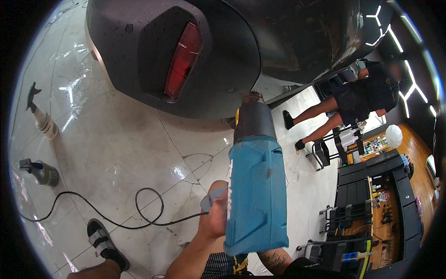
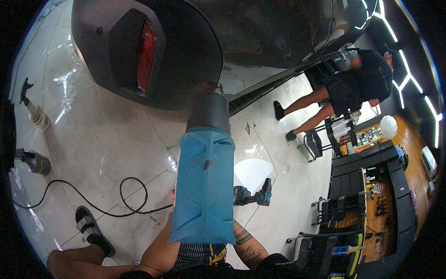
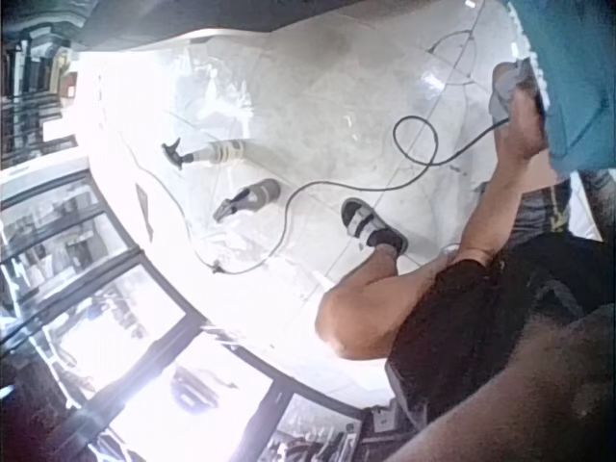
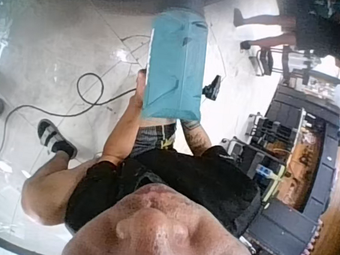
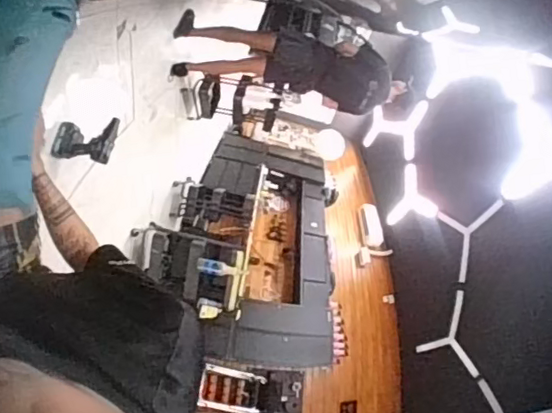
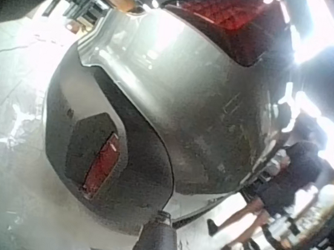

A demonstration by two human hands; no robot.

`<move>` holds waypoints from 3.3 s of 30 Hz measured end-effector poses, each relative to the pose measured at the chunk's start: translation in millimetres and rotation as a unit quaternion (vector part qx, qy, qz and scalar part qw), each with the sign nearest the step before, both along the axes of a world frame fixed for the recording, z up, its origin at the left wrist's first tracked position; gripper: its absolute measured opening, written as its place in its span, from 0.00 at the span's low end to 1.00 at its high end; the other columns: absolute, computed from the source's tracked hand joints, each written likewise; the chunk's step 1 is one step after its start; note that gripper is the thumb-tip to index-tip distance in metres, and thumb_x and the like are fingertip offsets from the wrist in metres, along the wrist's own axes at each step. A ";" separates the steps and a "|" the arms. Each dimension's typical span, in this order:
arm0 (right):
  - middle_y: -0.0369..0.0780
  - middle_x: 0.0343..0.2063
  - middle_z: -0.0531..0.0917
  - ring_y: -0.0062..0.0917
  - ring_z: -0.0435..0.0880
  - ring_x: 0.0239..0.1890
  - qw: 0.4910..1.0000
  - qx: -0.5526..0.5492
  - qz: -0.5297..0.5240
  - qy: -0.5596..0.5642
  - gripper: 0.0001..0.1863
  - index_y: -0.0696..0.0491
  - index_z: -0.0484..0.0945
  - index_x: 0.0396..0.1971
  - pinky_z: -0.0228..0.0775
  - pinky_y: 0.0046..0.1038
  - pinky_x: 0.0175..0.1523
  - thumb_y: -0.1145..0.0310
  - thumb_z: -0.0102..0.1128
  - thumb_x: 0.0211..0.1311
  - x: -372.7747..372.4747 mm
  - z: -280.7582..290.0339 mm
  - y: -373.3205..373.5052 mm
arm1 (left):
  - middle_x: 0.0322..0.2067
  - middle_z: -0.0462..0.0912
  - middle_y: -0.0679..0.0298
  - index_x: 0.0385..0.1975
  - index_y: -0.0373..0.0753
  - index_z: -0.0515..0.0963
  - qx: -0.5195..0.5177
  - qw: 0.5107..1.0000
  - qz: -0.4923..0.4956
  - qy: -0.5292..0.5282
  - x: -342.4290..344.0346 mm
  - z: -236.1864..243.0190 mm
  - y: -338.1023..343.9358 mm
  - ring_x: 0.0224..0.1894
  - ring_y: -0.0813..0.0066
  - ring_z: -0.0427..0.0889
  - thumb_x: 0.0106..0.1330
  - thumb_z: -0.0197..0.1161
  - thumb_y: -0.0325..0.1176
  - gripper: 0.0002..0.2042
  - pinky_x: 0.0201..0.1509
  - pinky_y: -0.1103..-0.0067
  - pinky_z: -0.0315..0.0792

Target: The person applies a protective film to the rear bumper of a car. They use a heat gun to warm the film and a microfiber cloth to smooth it out, ensuring it adheres properly to the curved surface.

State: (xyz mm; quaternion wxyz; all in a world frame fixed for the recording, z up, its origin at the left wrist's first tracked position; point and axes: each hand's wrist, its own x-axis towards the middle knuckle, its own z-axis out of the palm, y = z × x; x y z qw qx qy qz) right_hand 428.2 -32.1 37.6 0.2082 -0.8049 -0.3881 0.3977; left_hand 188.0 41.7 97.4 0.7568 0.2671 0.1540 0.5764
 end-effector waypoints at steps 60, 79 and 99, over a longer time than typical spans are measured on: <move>0.45 0.42 0.76 0.29 0.75 0.44 0.849 0.423 0.057 0.310 0.27 0.63 0.67 0.49 0.65 0.27 0.52 0.67 0.57 0.48 -171.6 134.5 145.1 | 0.21 0.70 0.66 0.31 0.34 0.69 0.064 0.950 0.221 0.209 -20.8 10.4 83.2 0.26 0.82 0.65 0.65 0.56 0.36 0.11 0.30 0.84 0.63; 0.41 0.34 0.78 0.26 0.75 0.38 0.773 0.616 0.114 -0.103 0.18 0.62 0.71 0.38 0.66 0.27 0.46 0.70 0.65 0.49 -147.0 154.7 251.9 | 0.57 0.58 0.47 0.64 0.40 0.49 0.208 0.809 0.273 0.478 8.8 45.7 70.5 0.56 0.49 0.60 0.56 0.57 0.26 0.35 0.56 0.58 0.57; 0.47 0.28 0.79 0.28 0.78 0.31 0.714 0.667 0.141 -0.159 0.17 0.68 0.70 0.37 0.69 0.28 0.41 0.74 0.62 0.49 -168.6 152.8 279.9 | 0.54 0.59 0.44 0.63 0.34 0.48 0.101 0.881 0.206 0.414 14.1 -45.1 53.7 0.55 0.47 0.62 0.57 0.58 0.36 0.36 0.58 0.62 0.58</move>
